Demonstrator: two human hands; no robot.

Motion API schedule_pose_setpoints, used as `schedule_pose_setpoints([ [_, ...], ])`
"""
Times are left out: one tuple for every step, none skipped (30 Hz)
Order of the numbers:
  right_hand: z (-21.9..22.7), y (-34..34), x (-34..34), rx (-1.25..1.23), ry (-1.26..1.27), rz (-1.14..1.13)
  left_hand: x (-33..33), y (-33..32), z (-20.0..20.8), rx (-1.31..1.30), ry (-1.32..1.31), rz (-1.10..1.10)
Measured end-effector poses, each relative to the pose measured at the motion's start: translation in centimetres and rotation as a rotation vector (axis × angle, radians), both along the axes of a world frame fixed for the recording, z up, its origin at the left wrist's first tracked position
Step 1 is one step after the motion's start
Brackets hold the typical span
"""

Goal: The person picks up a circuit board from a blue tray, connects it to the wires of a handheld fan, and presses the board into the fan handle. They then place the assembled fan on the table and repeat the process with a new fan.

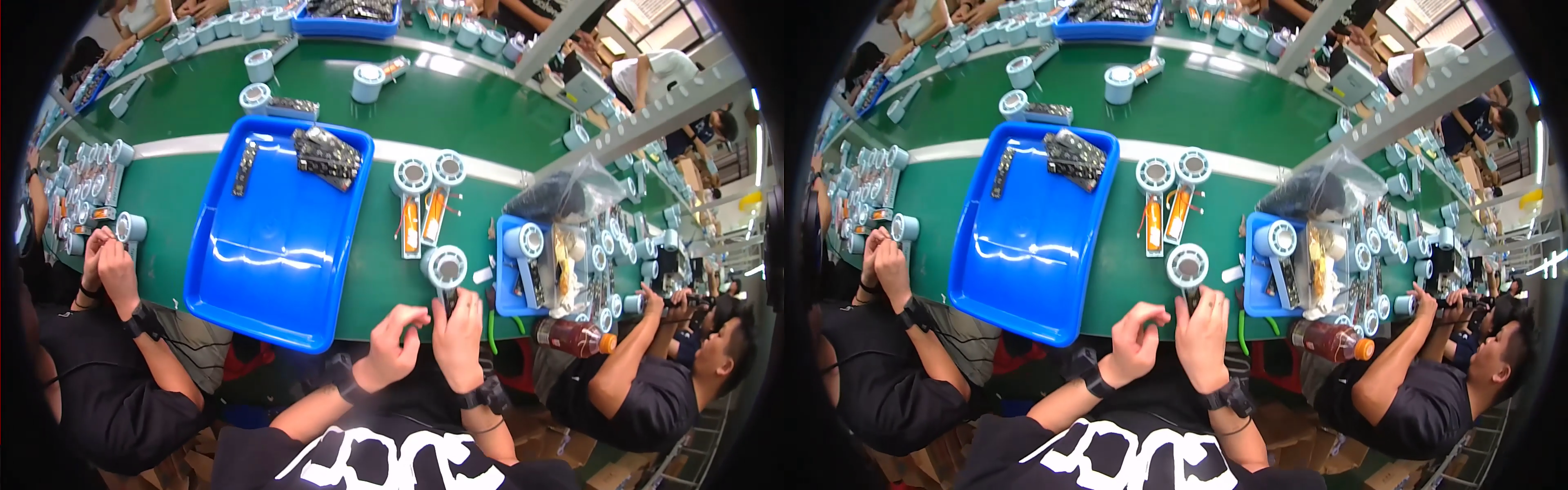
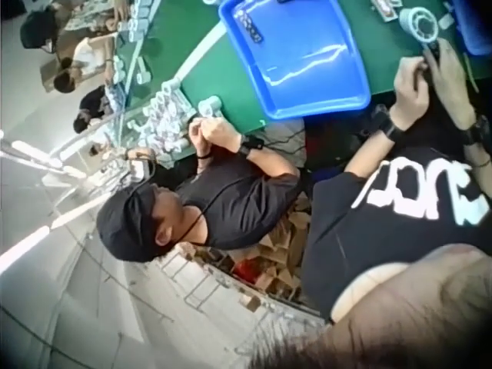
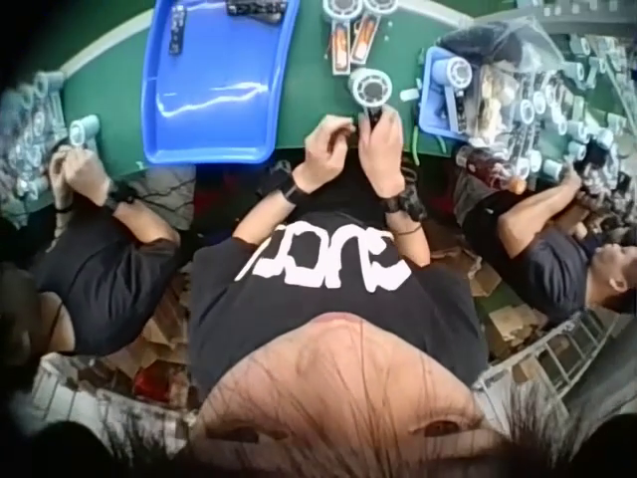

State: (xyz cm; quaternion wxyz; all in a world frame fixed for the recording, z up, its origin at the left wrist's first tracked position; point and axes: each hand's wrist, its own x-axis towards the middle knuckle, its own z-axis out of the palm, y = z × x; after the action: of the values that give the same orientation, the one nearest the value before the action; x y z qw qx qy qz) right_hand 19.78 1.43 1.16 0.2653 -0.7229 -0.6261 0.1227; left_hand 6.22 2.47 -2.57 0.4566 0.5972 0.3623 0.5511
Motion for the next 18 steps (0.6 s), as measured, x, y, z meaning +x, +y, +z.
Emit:
schedule_pose_setpoints([
  [0.2, 0.1, 0.1, -0.026, 0.092, 0.038, -0.1, -0.1, 0.2, 0.023, -0.003, 0.006],
  [1.4, 1.0, -0.2, 0.002, 0.095, 0.049, -0.5, -0.1, 0.5, 0.082, 0.03, 0.019],
  [3.7, 1.6, -0.8, -0.006, 0.19, 0.035, -1.0, 0.1, 0.7, 0.136, 0.067, 0.047],
  [5.7, 1.7, -1.2, -0.027, 0.283, 0.017, -1.3, 0.1, 0.9, 0.179, 0.103, 0.069],
  [7.7, 3.8, -0.8, 0.058, 0.188, 0.121, -1.3, 0.4, 1.1, 0.192, 0.11, 0.09],
  [9.6, 7.5, -0.2, 0.149, 0.097, 0.214, -1.2, 0.8, 1.5, 0.119, 0.13, 0.065],
  [10.8, 11.6, -0.2, 0.155, 0.166, 0.179, -1.2, 1.0, 1.7, 0.042, 0.15, 0.04],
  [11.3, 16.5, 0.2, 0.203, 0.153, 0.156, -1.2, 1.2, 2.0, -0.034, 0.167, 0.011],
  [9.9, 22.1, 2.4, 0.285, 0.044, 0.188, -0.9, 1.7, 2.4, -0.009, 0.166, 0.001],
  [7.9, 27.8, 4.8, 0.371, -0.118, 0.201, -0.6, 2.0, 2.6, -0.051, 0.184, -0.042],
  [6.2, 32.3, 5.5, 0.21, -0.193, 0.126, -0.7, 2.2, 2.6, -0.106, 0.213, -0.07],
  [4.0, 35.8, 7.3, 0.143, -0.211, 0.123, -0.4, 2.6, 2.6, -0.149, 0.231, -0.106],
  [1.4, 38.7, 9.1, 0.077, -0.228, 0.126, -0.3, 2.6, 2.6, -0.127, 0.23, -0.105],
  [-1.3, 40.5, 11.1, 0.12, -0.282, 0.126, -0.3, 2.4, 2.4, -0.088, 0.236, -0.104],
  [-3.6, 42.1, 13.7, 0.161, -0.338, 0.118, -0.1, 2.4, 2.1, -0.049, 0.239, -0.11],
  [-4.7, 43.0, 13.2, 0.171, -0.331, 0.134, -0.8, 2.5, 1.7, -0.033, 0.257, -0.087],
  [-5.1, 43.1, 13.5, 0.122, -0.324, 0.118, -0.9, 2.7, 1.7, -0.027, 0.252, -0.08],
  [-5.4, 43.2, 14.0, 0.072, -0.318, 0.098, -1.0, 3.0, 1.9, -0.016, 0.258, -0.083],
])
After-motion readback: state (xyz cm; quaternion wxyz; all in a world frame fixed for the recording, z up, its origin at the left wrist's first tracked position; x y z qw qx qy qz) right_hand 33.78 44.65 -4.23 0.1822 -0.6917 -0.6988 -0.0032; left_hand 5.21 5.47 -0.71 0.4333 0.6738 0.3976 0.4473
